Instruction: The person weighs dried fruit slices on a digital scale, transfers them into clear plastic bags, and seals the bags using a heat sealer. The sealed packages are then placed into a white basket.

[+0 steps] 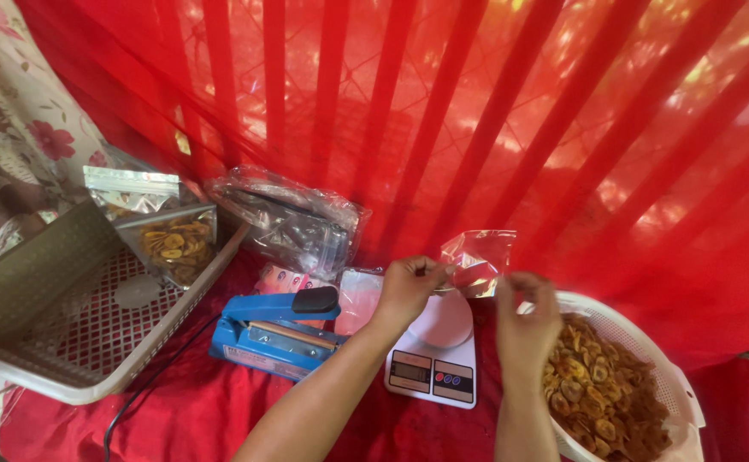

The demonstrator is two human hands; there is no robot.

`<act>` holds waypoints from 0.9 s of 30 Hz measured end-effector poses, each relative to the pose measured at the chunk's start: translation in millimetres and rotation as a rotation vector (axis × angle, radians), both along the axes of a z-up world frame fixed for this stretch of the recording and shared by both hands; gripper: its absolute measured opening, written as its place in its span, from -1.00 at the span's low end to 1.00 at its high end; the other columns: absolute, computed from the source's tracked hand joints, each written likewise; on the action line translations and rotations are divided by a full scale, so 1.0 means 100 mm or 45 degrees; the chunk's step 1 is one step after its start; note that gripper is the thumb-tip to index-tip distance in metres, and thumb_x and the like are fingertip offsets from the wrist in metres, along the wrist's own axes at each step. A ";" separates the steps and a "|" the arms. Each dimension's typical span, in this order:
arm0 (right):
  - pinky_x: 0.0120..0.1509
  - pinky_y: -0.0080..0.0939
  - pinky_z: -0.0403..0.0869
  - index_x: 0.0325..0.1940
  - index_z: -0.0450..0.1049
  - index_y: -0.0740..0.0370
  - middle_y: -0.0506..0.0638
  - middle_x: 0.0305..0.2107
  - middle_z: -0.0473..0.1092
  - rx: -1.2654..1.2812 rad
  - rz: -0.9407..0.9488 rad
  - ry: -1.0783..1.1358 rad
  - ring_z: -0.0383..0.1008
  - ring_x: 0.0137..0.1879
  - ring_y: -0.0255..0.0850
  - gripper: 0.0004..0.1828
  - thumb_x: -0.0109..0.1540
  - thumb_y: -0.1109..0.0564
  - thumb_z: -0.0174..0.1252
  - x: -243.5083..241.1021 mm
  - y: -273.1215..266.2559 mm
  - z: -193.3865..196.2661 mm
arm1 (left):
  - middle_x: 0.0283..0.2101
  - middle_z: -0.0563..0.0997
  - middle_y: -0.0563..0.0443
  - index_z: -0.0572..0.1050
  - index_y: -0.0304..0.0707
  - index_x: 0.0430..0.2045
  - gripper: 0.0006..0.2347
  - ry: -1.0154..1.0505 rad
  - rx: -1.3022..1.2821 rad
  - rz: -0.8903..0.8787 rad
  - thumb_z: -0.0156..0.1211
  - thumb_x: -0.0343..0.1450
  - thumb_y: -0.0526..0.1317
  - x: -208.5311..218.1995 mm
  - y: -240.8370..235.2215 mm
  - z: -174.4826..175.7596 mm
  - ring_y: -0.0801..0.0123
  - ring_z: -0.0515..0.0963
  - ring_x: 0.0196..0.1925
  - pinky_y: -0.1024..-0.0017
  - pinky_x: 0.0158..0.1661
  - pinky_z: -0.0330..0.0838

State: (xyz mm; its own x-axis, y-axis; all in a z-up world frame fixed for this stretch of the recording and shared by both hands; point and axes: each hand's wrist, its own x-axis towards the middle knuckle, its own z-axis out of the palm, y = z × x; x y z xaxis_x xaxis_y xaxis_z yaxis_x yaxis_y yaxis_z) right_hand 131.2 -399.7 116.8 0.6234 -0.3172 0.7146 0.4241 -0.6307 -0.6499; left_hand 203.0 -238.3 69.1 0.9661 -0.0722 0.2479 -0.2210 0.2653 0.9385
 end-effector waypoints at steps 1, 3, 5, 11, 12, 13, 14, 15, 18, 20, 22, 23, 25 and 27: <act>-0.15 -0.30 0.48 -0.09 0.48 0.29 0.02 -0.26 0.54 0.121 0.104 0.141 0.52 -0.22 -0.29 -0.75 0.22 0.18 0.36 -0.02 0.10 0.02 | -0.51 0.67 0.00 0.63 -0.40 -0.50 -0.83 -0.021 0.083 0.013 0.32 0.43 -0.24 -0.04 -0.01 0.09 0.54 0.58 -0.47 0.52 -0.40 0.47; -0.19 -0.33 0.50 -0.11 0.48 0.28 0.02 -0.29 0.54 0.254 0.251 0.277 0.54 -0.24 -0.33 -0.72 0.17 0.18 0.37 -0.05 0.23 0.02 | -0.49 0.68 -0.08 0.64 -0.36 -0.49 -0.85 -0.138 0.351 0.082 0.34 0.37 -0.22 -0.18 -0.05 0.22 0.41 0.63 -0.45 0.44 -0.38 0.49; -0.15 -0.34 0.48 -0.12 0.47 0.31 0.05 -0.30 0.53 0.269 0.339 0.257 0.52 -0.21 -0.32 -0.76 0.20 0.21 0.35 0.00 0.28 0.00 | -0.45 0.68 -0.19 0.65 -0.31 -0.45 -0.87 -0.347 0.711 0.196 0.38 0.28 -0.23 -0.36 -0.04 0.33 0.23 0.70 -0.40 0.34 -0.34 0.52; -0.14 -0.40 0.50 -0.10 0.42 0.34 -0.02 -0.32 0.50 0.550 0.606 0.202 0.50 -0.21 -0.36 -0.84 0.25 0.35 0.21 0.18 0.00 -0.20 | -0.51 0.67 -0.17 0.62 -0.30 -0.52 -0.77 -0.361 0.906 0.029 0.44 0.25 -0.09 -0.44 0.06 0.63 0.14 0.67 -0.44 0.26 -0.39 0.45; -0.14 -0.40 0.50 -0.12 0.41 0.34 -0.02 -0.33 0.49 0.538 0.561 0.199 0.50 -0.22 -0.37 -0.83 0.24 0.35 0.22 0.20 -0.04 -0.22 | -0.53 0.66 -0.14 0.61 -0.30 -0.50 -0.78 -0.347 0.814 -0.022 0.42 0.29 -0.10 -0.41 0.09 0.67 0.17 0.66 -0.46 0.29 -0.40 0.45; -0.14 -0.41 0.50 -0.13 0.39 0.35 -0.02 -0.35 0.49 0.525 0.515 0.197 0.50 -0.23 -0.37 -0.82 0.24 0.35 0.24 0.20 -0.08 -0.22 | -0.54 0.64 -0.12 0.60 -0.31 -0.48 -0.79 -0.332 0.722 -0.072 0.39 0.32 -0.12 -0.39 0.10 0.71 0.21 0.64 -0.48 0.31 -0.41 0.44; -0.14 -0.41 0.49 -0.14 0.38 0.35 -0.03 -0.36 0.48 0.516 0.470 0.197 0.50 -0.24 -0.37 -0.80 0.23 0.36 0.26 0.19 -0.10 -0.23 | -0.56 0.63 -0.09 0.59 -0.32 -0.47 -0.80 -0.312 0.632 -0.124 0.37 0.35 -0.13 -0.37 0.12 0.74 0.25 0.63 -0.50 0.34 -0.43 0.44; -0.14 -0.41 0.46 -0.14 0.37 0.36 -0.03 -0.36 0.45 0.499 0.454 0.175 0.46 -0.24 -0.38 -0.80 0.25 0.37 0.28 0.17 -0.12 -0.22 | -0.56 0.62 -0.09 0.58 -0.31 -0.46 -0.81 -0.268 0.677 -0.055 0.36 0.36 -0.14 -0.36 0.14 0.77 0.26 0.59 -0.51 0.33 -0.43 0.41; -0.13 -0.40 0.40 -0.17 0.41 0.35 -0.05 -0.35 0.43 0.358 0.417 0.087 0.40 -0.23 -0.39 -0.84 0.28 0.40 0.27 0.09 -0.12 -0.13 | -0.49 0.58 -0.09 0.54 -0.31 -0.43 -0.87 -0.308 0.684 0.093 0.31 0.36 -0.23 -0.35 0.17 0.87 0.31 0.54 -0.47 0.35 -0.40 0.40; -0.10 -0.40 0.43 -0.20 0.49 0.32 -0.08 -0.32 0.48 0.150 0.395 0.022 0.43 -0.20 -0.40 -0.89 0.24 0.42 0.22 -0.04 -0.10 -0.03 | -0.35 0.58 -0.06 0.46 -0.34 -0.39 -0.90 -0.540 0.516 0.095 0.23 0.32 -0.35 -0.36 0.15 0.91 0.39 0.58 -0.36 0.41 -0.31 0.46; -0.13 -0.40 0.45 -0.21 0.55 0.28 -0.09 -0.31 0.46 0.040 0.337 0.037 0.48 -0.21 -0.41 -0.88 0.23 0.41 0.19 -0.14 -0.10 0.09 | -0.28 0.52 -0.11 0.45 -0.37 -0.45 -0.94 -0.616 0.543 -0.021 0.19 0.30 -0.41 -0.44 0.14 0.92 0.29 0.59 -0.35 0.35 -0.30 0.48; -0.15 -0.40 0.46 -0.22 0.59 0.27 -0.10 -0.31 0.46 -0.018 0.308 0.043 0.50 -0.21 -0.41 -0.85 0.22 0.40 0.18 -0.17 -0.10 0.14 | -0.24 0.48 -0.13 0.44 -0.39 -0.48 -0.95 -0.656 0.554 -0.078 0.17 0.30 -0.44 -0.47 0.12 0.92 0.25 0.59 -0.34 0.33 -0.29 0.49; -0.16 -0.39 0.48 -0.17 0.62 0.26 -0.08 -0.33 0.48 -0.092 0.280 0.153 0.54 -0.22 -0.39 -0.82 0.23 0.38 0.16 -0.17 -0.18 0.27 | -0.21 0.54 -0.14 0.51 -0.35 -0.53 -0.95 -0.847 0.744 0.012 0.20 0.25 -0.46 -0.49 0.07 0.95 0.09 0.61 -0.26 0.21 -0.26 0.47; -0.19 -0.35 0.46 -0.08 0.64 0.23 -0.03 -0.32 0.51 -0.077 0.323 0.333 0.52 -0.24 -0.34 -0.78 0.24 0.34 0.16 -0.20 -0.32 0.31 | -0.19 0.58 -0.14 0.56 -0.33 -0.50 -0.93 -0.927 0.857 0.040 0.21 0.24 -0.46 -0.54 -0.01 0.91 -0.01 0.62 -0.21 0.14 -0.22 0.48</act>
